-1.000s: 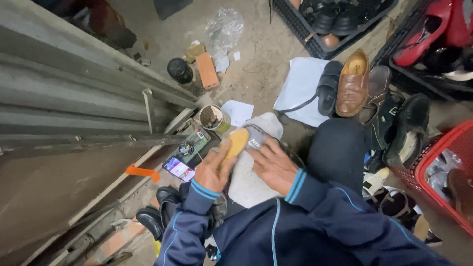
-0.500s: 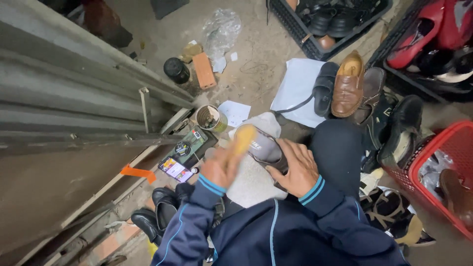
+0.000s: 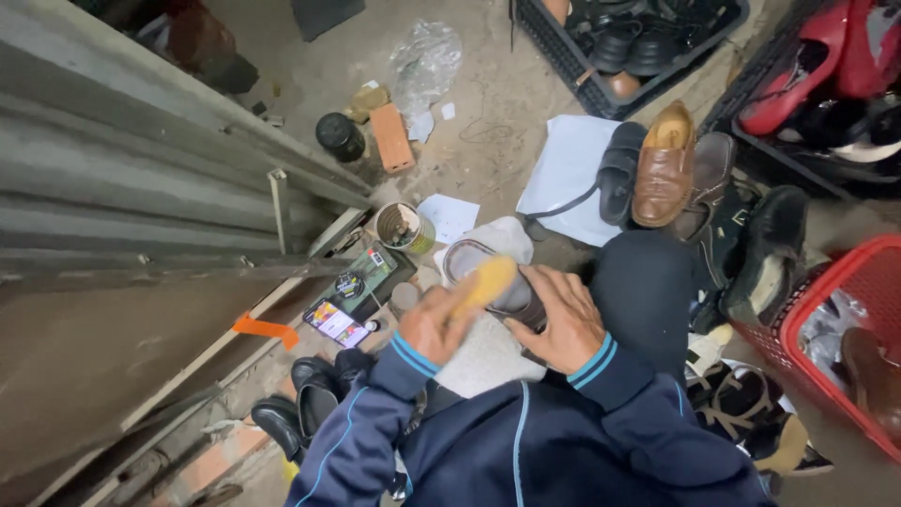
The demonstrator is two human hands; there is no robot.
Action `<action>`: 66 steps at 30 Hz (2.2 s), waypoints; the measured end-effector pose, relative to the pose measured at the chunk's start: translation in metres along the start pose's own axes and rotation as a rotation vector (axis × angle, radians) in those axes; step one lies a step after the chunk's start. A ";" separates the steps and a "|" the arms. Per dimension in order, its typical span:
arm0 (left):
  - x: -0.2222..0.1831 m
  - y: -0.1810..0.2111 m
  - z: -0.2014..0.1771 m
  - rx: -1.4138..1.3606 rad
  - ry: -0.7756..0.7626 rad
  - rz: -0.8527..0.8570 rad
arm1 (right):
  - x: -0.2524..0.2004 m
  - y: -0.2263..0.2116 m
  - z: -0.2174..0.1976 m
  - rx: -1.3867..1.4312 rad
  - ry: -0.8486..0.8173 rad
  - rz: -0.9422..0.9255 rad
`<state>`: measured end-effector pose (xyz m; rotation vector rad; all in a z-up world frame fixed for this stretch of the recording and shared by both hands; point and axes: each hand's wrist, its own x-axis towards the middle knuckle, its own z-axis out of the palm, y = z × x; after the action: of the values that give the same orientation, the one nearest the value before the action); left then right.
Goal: Cleaning and preparing shoe soles for repair using a brush and a small hammer.
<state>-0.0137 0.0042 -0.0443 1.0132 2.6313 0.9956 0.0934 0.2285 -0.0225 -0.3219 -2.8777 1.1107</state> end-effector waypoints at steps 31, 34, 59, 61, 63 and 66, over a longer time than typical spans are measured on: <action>-0.022 0.039 -0.043 -0.153 0.219 -0.168 | -0.004 -0.040 -0.024 -0.111 0.195 -0.472; -0.022 0.047 -0.046 -0.199 0.226 -0.219 | 0.016 -0.034 -0.006 -0.199 0.204 -0.363; -0.009 0.117 -0.090 -0.605 0.511 0.007 | 0.032 -0.097 -0.080 0.558 0.381 -0.439; -0.008 0.114 -0.083 -0.582 0.521 0.088 | 0.028 -0.080 -0.072 0.599 0.353 -0.394; -0.008 0.096 -0.062 -0.519 0.444 0.112 | 0.019 -0.057 -0.060 0.414 0.256 -0.236; -0.016 0.069 -0.044 -0.336 0.427 0.132 | -0.006 -0.046 -0.065 0.408 0.253 -0.190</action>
<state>0.0202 0.0086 0.0319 0.9899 2.5873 1.7890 0.0986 0.2369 0.0562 -0.1519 -2.3380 1.4572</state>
